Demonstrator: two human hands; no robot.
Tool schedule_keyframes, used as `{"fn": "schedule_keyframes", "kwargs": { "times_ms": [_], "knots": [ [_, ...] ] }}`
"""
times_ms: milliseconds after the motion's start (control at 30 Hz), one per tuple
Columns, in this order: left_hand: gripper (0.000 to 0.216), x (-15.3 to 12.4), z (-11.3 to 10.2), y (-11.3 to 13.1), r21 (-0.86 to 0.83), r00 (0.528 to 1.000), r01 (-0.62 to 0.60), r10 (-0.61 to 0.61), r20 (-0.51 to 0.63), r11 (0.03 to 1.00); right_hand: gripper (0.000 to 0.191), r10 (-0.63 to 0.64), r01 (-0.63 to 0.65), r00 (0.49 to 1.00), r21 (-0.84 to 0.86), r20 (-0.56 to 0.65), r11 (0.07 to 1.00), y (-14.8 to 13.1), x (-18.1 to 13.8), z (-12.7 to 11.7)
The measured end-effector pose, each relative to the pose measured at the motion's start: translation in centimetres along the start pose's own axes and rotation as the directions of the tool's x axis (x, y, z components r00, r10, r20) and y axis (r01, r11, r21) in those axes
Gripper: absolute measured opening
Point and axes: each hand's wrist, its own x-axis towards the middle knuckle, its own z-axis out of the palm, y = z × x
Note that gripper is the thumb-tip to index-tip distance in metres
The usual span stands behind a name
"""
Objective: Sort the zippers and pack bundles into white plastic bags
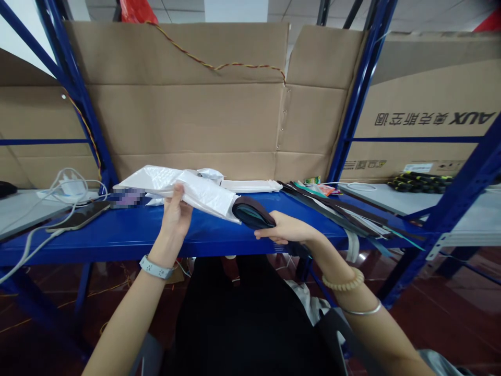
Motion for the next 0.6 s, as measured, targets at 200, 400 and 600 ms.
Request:
{"fn": "schedule_keyframes", "kwargs": {
  "times_ms": [200, 400, 600],
  "knots": [
    [0.036, -0.5, 0.5, -0.2, -0.124, 0.998, 0.055, -0.052, 0.025, 0.991, 0.026, -0.022, 0.018, 0.997, 0.043, 0.075, 0.999, -0.6, 0.2, 0.9],
    [0.029, -3.2, 3.0, -1.0, -0.065, 0.966, 0.232, -0.223, 0.129, 0.971, 0.021, -0.041, 0.028, 0.992, 0.112, 0.119, 0.993, -0.3, 0.9, 1.9],
    [0.037, -4.4, 4.4, 0.3, -0.079, 0.923, 0.322, -0.295, 0.248, 0.943, 0.029, -0.077, -0.036, 0.960, 0.393, 0.269, 0.919, -0.5, 1.3, 2.7]
  ]
}}
